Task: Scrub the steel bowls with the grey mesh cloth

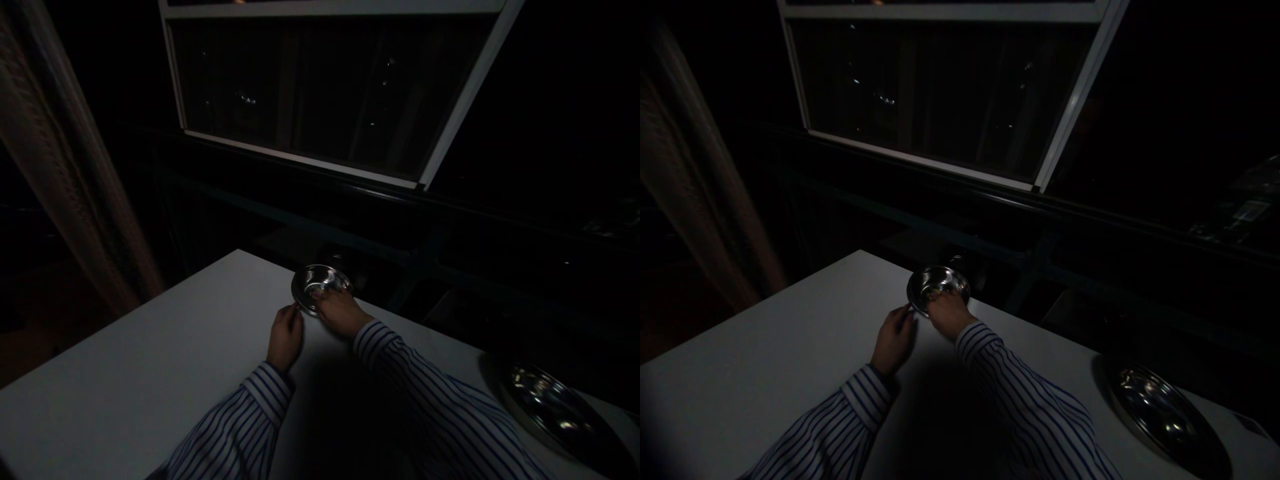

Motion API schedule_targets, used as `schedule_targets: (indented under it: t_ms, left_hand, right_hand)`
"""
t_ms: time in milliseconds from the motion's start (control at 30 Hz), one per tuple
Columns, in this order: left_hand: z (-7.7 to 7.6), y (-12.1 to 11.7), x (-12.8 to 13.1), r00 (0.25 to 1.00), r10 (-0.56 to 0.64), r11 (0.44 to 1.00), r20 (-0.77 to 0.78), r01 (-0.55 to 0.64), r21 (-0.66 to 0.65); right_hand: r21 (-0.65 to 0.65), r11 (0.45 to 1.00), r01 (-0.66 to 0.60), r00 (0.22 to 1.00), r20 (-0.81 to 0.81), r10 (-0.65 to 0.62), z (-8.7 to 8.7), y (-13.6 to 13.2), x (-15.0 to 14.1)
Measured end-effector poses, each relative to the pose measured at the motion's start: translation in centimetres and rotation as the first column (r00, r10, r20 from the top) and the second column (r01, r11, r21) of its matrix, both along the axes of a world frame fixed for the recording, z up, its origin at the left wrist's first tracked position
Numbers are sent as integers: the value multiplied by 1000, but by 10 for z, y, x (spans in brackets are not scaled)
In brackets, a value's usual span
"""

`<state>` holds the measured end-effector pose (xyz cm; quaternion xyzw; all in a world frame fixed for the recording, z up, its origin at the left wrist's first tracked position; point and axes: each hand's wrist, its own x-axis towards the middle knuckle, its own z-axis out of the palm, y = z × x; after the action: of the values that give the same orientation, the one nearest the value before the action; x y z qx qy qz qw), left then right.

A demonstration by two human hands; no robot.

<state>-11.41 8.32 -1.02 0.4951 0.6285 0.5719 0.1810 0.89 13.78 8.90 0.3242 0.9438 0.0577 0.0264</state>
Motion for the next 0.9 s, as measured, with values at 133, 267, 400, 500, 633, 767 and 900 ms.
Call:
schedule_targets:
  t_ms: [133,267,400,500,633,767,900]
  left_hand:
    - [9,1,-4,998,34,999,55,-33,-24]
    - [28,13,-14,988,38,997,148,-28,-73]
    - [48,32,-22,962,-45,989,268,81,-123]
    - [57,44,-23,930,-54,974,363,129,-185]
    - [60,49,-22,889,0,952,458,140,-274]
    - [63,46,-20,851,30,958,524,125,-258]
    - [68,40,-17,819,10,977,574,114,-179]
  right_hand:
    - [35,999,5,999,-43,-3,1,0,4]
    - [57,998,13,995,-99,-8,3,2,9]
    - [45,999,2,991,-137,4,2,3,13]
    - [12,1000,-20,987,-161,21,-2,3,15]
    - [-42,999,-6,970,-244,-4,-6,8,23]
    - [-98,970,223,891,-383,-244,-7,28,43]
    - [-227,894,386,769,-456,-447,-12,49,63]
